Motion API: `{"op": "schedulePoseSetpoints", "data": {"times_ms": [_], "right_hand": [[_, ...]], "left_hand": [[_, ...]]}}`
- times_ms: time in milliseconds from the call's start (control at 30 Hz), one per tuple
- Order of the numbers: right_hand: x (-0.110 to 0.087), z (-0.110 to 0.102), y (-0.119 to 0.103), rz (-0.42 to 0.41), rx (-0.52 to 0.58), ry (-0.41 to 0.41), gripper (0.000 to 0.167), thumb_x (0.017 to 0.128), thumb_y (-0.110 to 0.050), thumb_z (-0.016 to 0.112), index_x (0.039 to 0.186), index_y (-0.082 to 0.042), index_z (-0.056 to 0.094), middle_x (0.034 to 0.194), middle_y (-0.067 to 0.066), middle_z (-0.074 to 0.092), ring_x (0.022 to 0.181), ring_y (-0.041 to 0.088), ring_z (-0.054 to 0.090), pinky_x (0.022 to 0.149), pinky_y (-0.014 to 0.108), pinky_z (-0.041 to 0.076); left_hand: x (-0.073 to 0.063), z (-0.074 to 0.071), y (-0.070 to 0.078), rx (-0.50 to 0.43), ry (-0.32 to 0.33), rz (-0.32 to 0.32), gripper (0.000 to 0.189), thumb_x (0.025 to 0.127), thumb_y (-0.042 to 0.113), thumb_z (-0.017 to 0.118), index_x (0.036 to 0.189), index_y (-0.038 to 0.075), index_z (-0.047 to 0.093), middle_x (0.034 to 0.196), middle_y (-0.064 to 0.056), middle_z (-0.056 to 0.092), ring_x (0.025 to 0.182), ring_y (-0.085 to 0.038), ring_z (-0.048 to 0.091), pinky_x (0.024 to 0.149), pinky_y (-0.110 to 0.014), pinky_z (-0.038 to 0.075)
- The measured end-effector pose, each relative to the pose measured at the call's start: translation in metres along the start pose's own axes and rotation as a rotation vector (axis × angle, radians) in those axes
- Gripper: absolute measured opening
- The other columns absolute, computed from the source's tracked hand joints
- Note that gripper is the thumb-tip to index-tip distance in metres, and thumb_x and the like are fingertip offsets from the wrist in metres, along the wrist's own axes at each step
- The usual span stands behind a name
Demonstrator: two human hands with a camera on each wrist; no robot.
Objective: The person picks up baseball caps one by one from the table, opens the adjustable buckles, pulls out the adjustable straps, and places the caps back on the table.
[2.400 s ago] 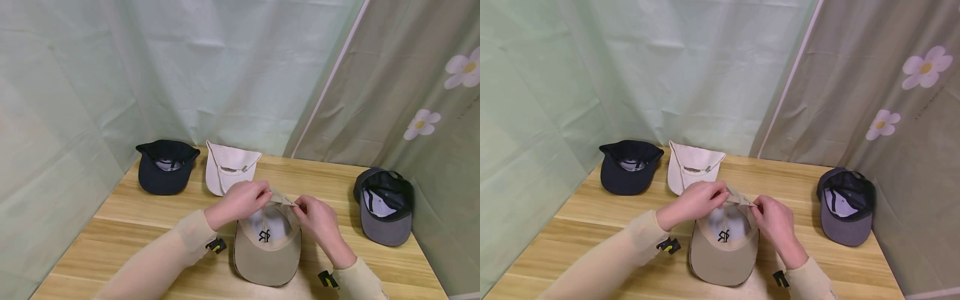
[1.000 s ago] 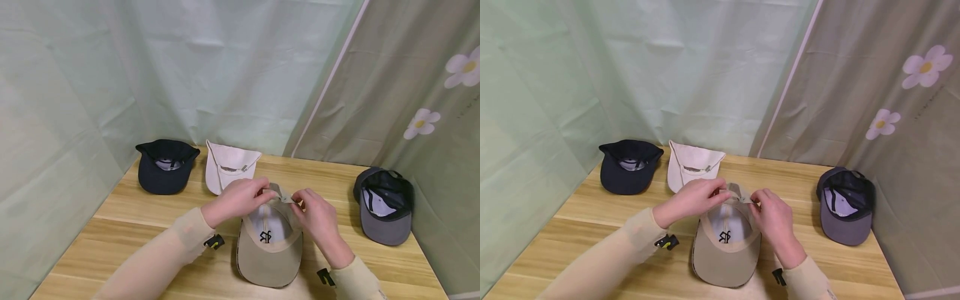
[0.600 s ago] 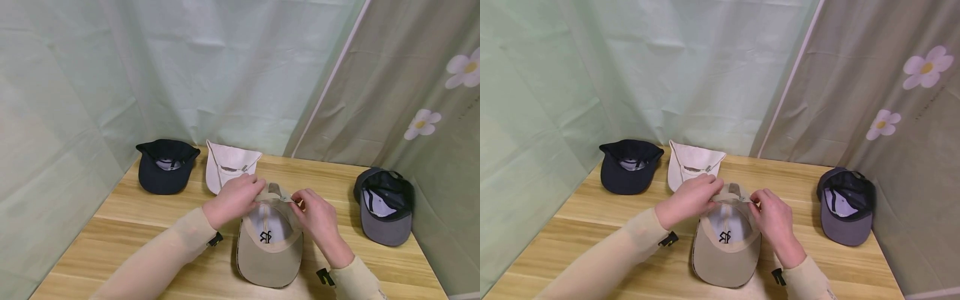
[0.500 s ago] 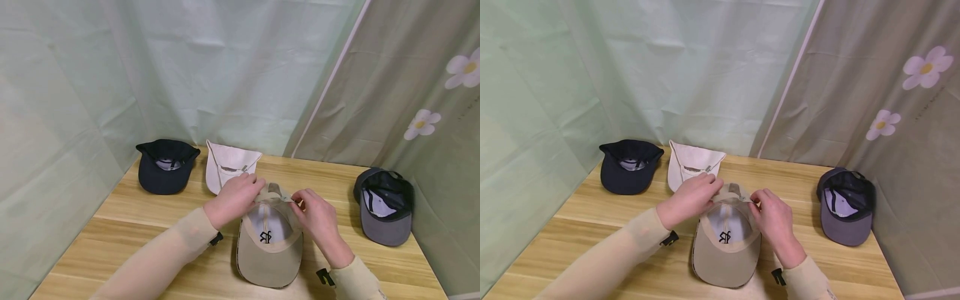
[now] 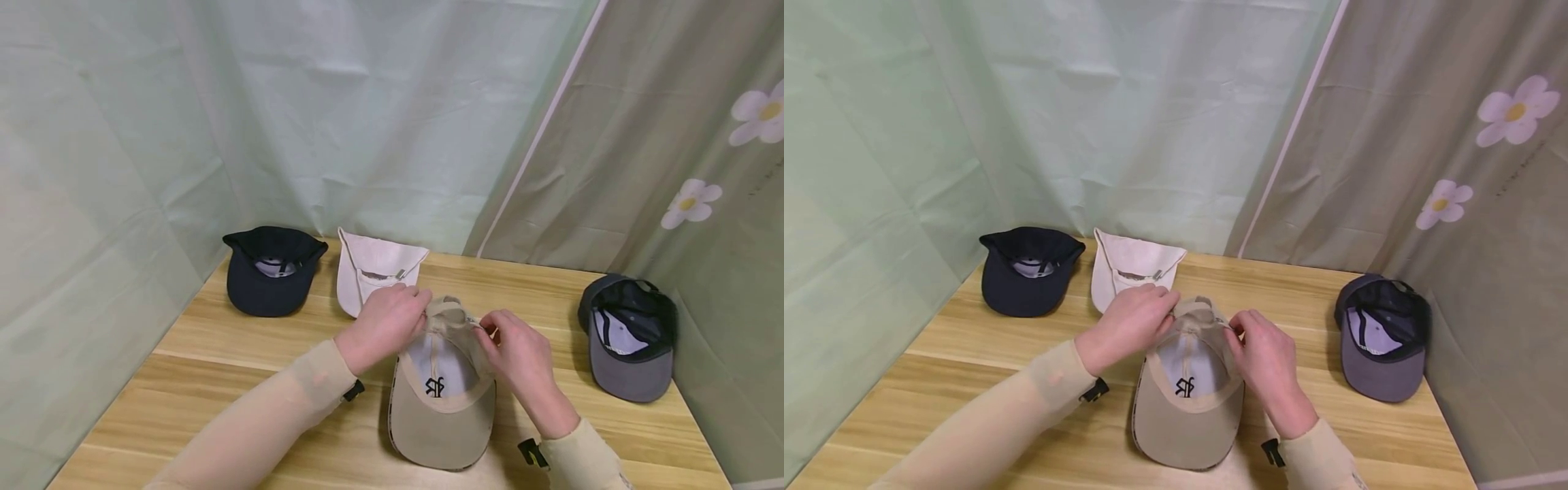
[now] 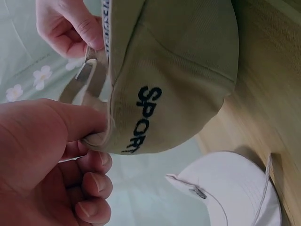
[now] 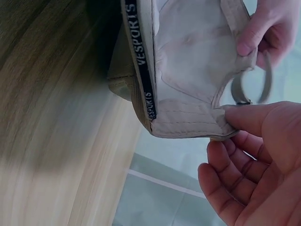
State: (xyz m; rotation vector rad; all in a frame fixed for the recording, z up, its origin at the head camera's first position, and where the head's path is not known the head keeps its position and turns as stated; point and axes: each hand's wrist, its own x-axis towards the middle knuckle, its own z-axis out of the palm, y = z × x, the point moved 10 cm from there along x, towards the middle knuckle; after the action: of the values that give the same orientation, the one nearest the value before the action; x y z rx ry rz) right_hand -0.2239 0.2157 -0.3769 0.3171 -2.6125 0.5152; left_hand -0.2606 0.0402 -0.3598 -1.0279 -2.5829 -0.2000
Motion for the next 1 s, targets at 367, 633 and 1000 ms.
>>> {"op": "schedulePoseSetpoints", "data": {"times_ms": [367, 633, 1000], "right_hand": [[0.000, 0.000, 0.007, 0.060, -0.016, -0.021, 0.013, 0.098, -0.016, 0.082, 0.090, -0.016, 0.072, 0.079, -0.003, 0.064, 0.064, 0.016, 0.059, 0.057, 0.044, 0.048], [0.001, -0.001, 0.006, 0.074, -0.033, -0.046, 0.017, 0.099, -0.017, 0.079, 0.086, -0.018, 0.069, 0.079, -0.004, 0.064, 0.063, 0.013, 0.056, 0.057, 0.043, 0.047], [0.003, 0.003, -0.011, -0.068, -0.067, -0.027, 0.030, 0.098, -0.023, 0.085, 0.078, -0.021, 0.063, 0.072, -0.006, 0.054, 0.058, 0.011, 0.048, 0.052, 0.037, 0.042]], "left_hand": [[-0.006, -0.009, -0.005, 0.025, 0.102, 0.015, 0.018, 0.096, 0.016, 0.081, 0.099, 0.011, 0.064, 0.076, 0.000, 0.061, 0.067, -0.021, 0.061, 0.052, -0.035, 0.050], [-0.007, -0.005, -0.001, -0.006, 0.044, 0.008, 0.017, 0.098, 0.017, 0.081, 0.102, 0.012, 0.066, 0.081, 0.001, 0.064, 0.072, -0.020, 0.063, 0.056, -0.035, 0.051], [-0.005, -0.007, 0.016, 0.029, 0.044, 0.091, 0.020, 0.098, 0.021, 0.083, 0.111, 0.014, 0.069, 0.086, 0.001, 0.065, 0.073, -0.018, 0.061, 0.058, -0.032, 0.051]]}}
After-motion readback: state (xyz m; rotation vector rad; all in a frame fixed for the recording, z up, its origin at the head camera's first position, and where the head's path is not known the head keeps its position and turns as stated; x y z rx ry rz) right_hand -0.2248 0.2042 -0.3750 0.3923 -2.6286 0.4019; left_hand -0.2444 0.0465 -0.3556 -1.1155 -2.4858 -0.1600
